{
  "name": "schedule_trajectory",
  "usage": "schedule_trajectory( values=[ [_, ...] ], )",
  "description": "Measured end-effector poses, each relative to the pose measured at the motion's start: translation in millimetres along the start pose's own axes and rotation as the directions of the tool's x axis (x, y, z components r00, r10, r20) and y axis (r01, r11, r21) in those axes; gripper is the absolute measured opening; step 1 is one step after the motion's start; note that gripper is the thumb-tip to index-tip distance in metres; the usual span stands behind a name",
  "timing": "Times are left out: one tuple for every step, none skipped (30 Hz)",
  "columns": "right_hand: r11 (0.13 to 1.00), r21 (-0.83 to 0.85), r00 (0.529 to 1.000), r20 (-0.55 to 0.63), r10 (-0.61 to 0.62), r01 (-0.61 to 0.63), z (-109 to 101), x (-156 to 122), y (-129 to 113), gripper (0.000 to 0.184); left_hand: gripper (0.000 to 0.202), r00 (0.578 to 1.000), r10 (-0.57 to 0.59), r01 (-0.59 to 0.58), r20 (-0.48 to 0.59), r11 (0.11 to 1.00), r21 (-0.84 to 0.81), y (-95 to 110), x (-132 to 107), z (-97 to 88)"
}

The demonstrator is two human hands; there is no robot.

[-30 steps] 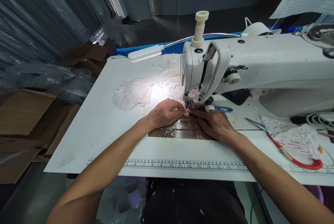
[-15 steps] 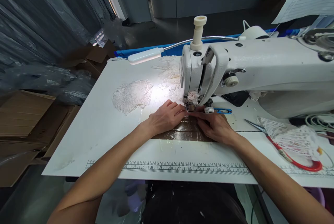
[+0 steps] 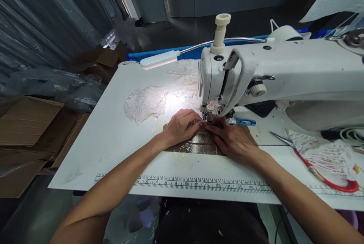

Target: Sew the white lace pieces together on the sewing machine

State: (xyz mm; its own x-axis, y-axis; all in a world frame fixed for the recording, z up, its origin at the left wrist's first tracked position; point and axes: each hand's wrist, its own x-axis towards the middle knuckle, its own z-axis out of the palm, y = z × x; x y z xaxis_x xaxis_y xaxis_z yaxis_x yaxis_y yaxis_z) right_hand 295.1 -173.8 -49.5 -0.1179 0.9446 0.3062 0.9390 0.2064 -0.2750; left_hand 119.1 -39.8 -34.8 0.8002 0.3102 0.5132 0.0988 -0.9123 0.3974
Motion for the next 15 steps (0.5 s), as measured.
schedule_trajectory(
  values=[
    [1.0,0.012,1.0,-0.002,-0.005,0.005,0.1,-0.8,-0.1,0.039,0.012,1.0,0.007,-0.007,0.011,1.0,-0.001,-0.2,-0.3,0.3],
    [0.999,0.031,1.0,-0.003,-0.013,0.013,0.3,-1.7,-0.1,0.04,0.012,1.0,0.019,-0.019,0.024,1.0,0.0,-0.6,-0.7,0.8],
    [0.998,0.053,1.0,-0.003,-0.02,0.02,0.4,-2.4,0.0,0.04,0.012,0.999,0.035,-0.035,0.036,0.999,0.005,-1.3,-1.1,1.4],
    [0.997,0.073,1.0,-0.003,-0.023,0.023,0.5,-2.9,0.0,0.04,0.012,0.997,0.054,-0.055,0.048,0.998,0.016,-2.1,-1.6,2.2],
    [0.996,0.085,1.0,0.0,-0.021,0.021,0.6,-3.1,-0.1,0.04,0.012,0.995,0.074,-0.076,0.059,0.997,0.031,-3.1,-2.1,2.9],
    [0.996,0.09,1.0,0.004,-0.014,0.014,0.5,-3.1,-0.3,0.039,0.012,0.993,0.094,-0.098,0.07,0.994,0.05,-4.1,-2.6,3.7],
    [0.996,0.09,1.0,0.009,-0.007,0.007,0.4,-2.9,-0.6,0.039,0.012,0.99,0.113,-0.119,0.081,0.99,0.072,-5.0,-3.0,4.5],
    [0.996,0.088,1.0,0.013,-0.002,0.001,0.1,-2.6,-1.0,0.039,0.013,0.987,0.131,-0.14,0.092,0.986,0.096,-5.8,-3.4,5.1],
    [0.996,0.086,1.0,0.015,0.0,-0.002,-0.4,-2.2,-1.4,0.039,0.013,0.984,0.146,-0.158,0.103,0.98,0.122,-6.3,-3.6,5.4],
    [0.996,0.087,1.0,0.014,0.001,-0.002,-1.1,-1.9,-1.5,0.038,0.013,0.981,0.158,-0.174,0.113,0.974,0.147,-6.6,-3.7,5.6],
    [0.996,0.091,1.0,0.017,-0.001,-0.001,-2.0,-1.7,-1.4,0.038,0.013,0.978,0.168,-0.188,0.125,0.968,0.169,-6.7,-3.6,5.4],
    [0.995,0.099,1.0,0.019,0.0,-0.002,-3.0,-1.6,-0.9,0.038,0.013,0.975,0.175,-0.199,0.138,0.962,0.188,-6.5,-3.3,5.0],
    [0.994,0.111,1.0,0.024,0.007,-0.01,-4.1,-1.8,0.0,0.037,0.014,0.972,0.18,-0.208,0.151,0.957,0.202,-6.1,-2.8,4.3],
    [0.992,0.122,0.999,0.029,0.023,-0.026,-5.1,-2.0,1.2,0.038,0.015,0.969,0.183,-0.216,0.163,0.953,0.212,-5.8,-2.3,3.4],
    [0.991,0.128,0.998,0.038,0.043,-0.048,-5.9,-2.3,2.7,0.039,0.015,0.967,0.186,-0.222,0.173,0.95,0.219,-5.4,-1.8,2.5]
  ],
)
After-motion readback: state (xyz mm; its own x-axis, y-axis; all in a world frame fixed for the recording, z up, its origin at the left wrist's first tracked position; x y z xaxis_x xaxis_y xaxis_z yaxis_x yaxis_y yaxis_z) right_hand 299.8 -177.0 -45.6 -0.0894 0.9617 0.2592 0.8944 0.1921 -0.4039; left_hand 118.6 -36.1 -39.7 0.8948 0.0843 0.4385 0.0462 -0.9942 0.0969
